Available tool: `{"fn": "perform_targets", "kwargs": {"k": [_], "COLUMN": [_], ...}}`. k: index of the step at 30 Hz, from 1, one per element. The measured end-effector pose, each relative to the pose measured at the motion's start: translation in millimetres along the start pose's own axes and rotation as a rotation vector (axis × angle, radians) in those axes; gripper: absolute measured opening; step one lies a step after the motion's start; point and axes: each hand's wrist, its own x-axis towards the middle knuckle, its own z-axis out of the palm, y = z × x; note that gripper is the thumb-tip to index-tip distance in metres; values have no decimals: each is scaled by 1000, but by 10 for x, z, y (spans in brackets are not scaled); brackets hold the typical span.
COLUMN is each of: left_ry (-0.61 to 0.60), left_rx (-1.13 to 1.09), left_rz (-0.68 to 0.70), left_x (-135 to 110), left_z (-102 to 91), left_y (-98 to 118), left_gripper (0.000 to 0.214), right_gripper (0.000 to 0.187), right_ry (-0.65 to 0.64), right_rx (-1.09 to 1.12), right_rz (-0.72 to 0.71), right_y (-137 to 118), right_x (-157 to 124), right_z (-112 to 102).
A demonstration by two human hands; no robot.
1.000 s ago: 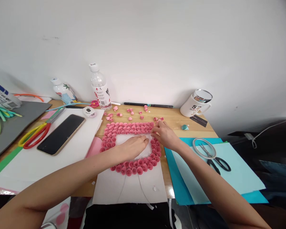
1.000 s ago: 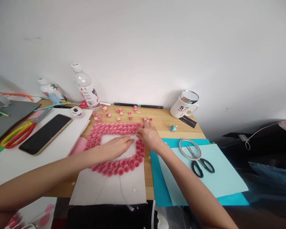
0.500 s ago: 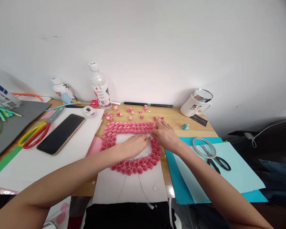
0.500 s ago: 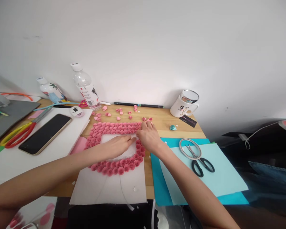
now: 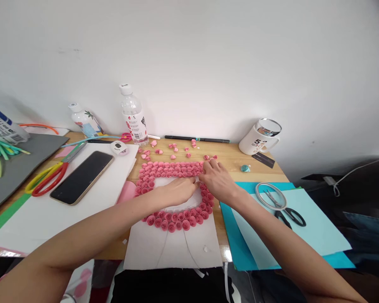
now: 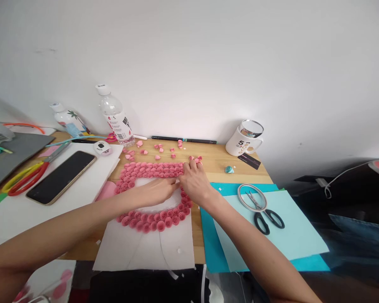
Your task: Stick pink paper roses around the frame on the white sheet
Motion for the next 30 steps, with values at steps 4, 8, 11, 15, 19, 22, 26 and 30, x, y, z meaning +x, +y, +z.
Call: {"fn": "perform_targets", "kwargs": {"k": [4, 8, 11, 15, 19, 22, 26, 30], "left_ry": [-36, -58, -65, -52, -40, -49, -70, -100], "left_rx": [89, 49, 12, -64, -87, -58, 10, 25], "left_rz": [24, 13, -24, -60, -86, -78, -100, -121], "left_x": [-6, -29, -42, -66, -89, -74, -19, 30], "left_z": [-53, -111, -136, -147, -153, -168, -186, -135], "left_y": [29, 80, 108, 123, 119, 123, 131, 84], "left_gripper": [28, 27, 28, 29, 26, 30, 35, 28], "right_gripper": [24, 26, 22, 27, 41, 41, 40, 39], "right_ry": [79, 172, 217, 394, 733, 931, 1067, 1083], "right_rx": [-61, -96, -96, -17, 219, 465, 715, 848], "right_rz": [-26, -60, -68, -32, 59, 88, 172, 289], "right_y": [-44, -59, -17, 119, 289, 389, 450, 436], "right_x": [-20, -61, -100, -168, -218, -195, -94, -22], "right_z": [35, 65, 107, 164, 188, 254, 480, 704]}}
